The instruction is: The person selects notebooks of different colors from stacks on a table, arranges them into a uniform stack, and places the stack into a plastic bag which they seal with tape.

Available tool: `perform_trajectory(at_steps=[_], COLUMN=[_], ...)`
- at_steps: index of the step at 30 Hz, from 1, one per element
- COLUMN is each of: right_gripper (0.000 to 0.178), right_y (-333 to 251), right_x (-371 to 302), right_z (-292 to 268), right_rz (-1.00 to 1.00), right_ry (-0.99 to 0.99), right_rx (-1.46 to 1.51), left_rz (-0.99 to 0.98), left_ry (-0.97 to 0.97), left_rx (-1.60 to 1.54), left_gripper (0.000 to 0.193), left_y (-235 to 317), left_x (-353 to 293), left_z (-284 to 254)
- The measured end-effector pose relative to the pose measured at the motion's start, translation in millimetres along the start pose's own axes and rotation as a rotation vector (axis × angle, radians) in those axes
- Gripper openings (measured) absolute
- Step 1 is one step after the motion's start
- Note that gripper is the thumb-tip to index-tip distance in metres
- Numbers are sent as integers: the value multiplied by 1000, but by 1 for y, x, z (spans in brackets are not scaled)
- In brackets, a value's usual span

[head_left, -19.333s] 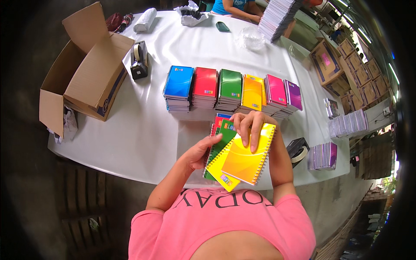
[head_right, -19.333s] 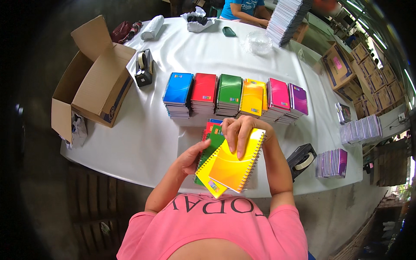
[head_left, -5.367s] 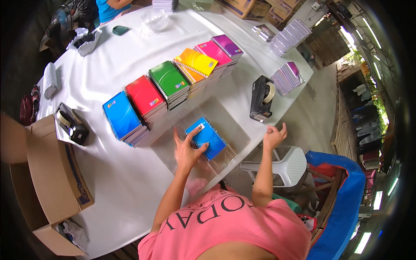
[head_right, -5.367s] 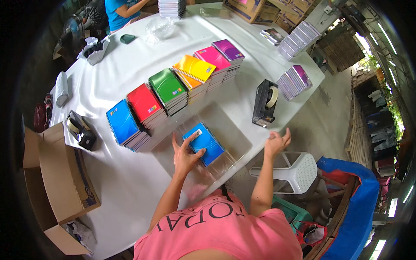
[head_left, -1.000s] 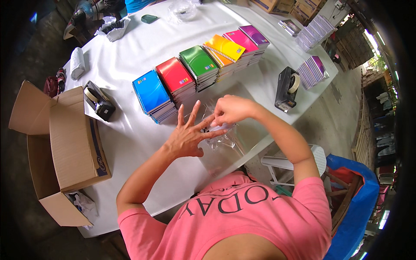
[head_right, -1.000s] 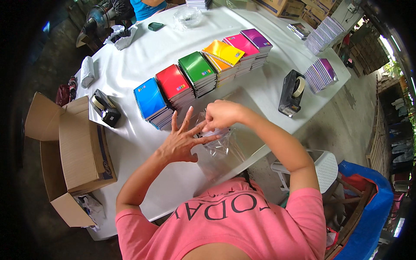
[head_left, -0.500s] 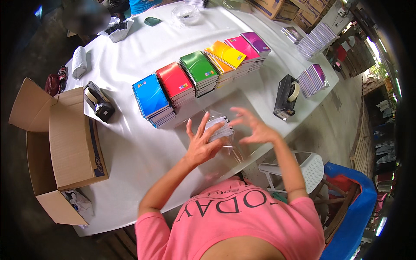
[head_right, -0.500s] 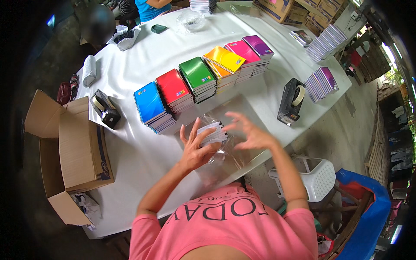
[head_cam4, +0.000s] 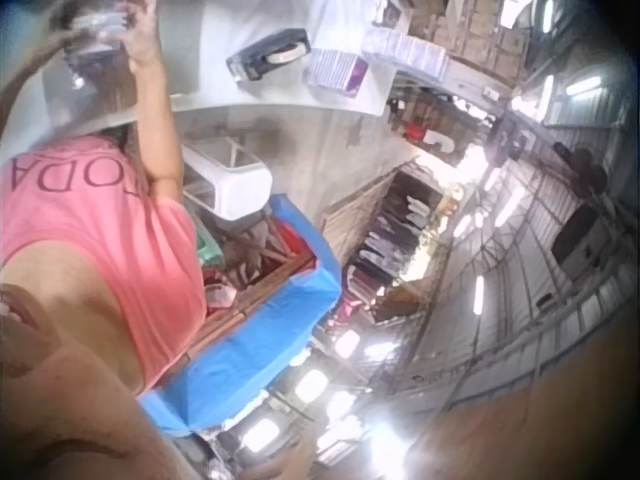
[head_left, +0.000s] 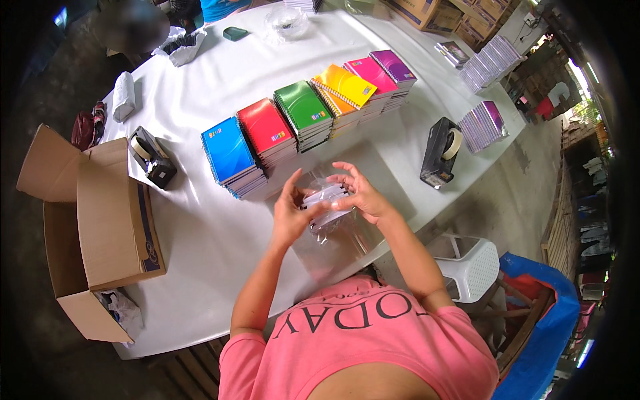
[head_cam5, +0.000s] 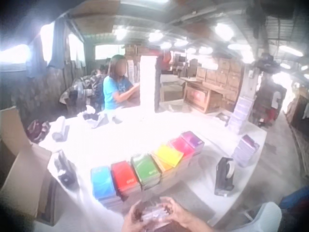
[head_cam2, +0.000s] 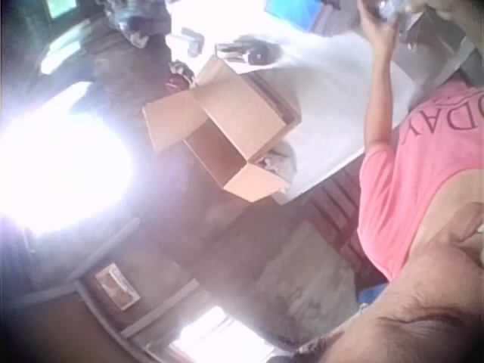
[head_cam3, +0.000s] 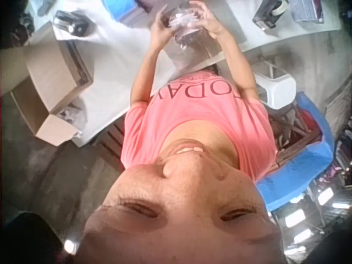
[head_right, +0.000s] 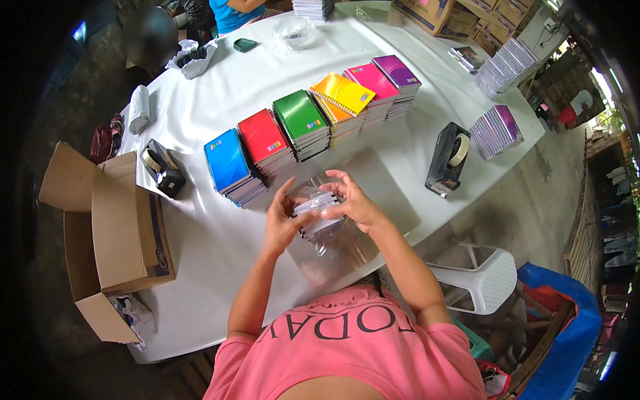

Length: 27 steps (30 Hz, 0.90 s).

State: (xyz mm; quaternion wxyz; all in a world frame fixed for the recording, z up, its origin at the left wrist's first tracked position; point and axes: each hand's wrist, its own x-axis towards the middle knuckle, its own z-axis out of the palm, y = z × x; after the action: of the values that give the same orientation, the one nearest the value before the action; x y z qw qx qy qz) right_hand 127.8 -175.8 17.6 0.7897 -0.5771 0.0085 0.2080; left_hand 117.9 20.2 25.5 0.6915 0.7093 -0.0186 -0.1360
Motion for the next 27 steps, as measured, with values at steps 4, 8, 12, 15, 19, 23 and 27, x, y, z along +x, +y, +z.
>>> perform_trajectory(at_steps=[4,8,12,15,19,23,27], right_gripper=[43,38,32,28,23,20,19], right_y=[3,7,-4,-12,-10,-9,-17], right_x=[16,24,20,15,22,27,21], right_z=[-5,-10,-12,-6,-5,-8,-7], right_rz=[136,185,192,172,123,90,28], right_ry=[-49,-49,-93,-89,-74,-111,-121], right_rx=[12,-26,-95,-105,-253,-337,-374], left_rz=[-3,53,-68,2,249,342,238], left_ry=[-129,-73,-181,-366,-454,-410,-101], left_rx=[-119,85,134,-35,403,514,6], left_gripper=[93,55,27,19,17,20,19], left_y=[0,-13,5,9,34,54,36], left_x=[11,11,28,43,57,57,30], left_z=[-19,-12,-20,-32,-36,-30,-12])
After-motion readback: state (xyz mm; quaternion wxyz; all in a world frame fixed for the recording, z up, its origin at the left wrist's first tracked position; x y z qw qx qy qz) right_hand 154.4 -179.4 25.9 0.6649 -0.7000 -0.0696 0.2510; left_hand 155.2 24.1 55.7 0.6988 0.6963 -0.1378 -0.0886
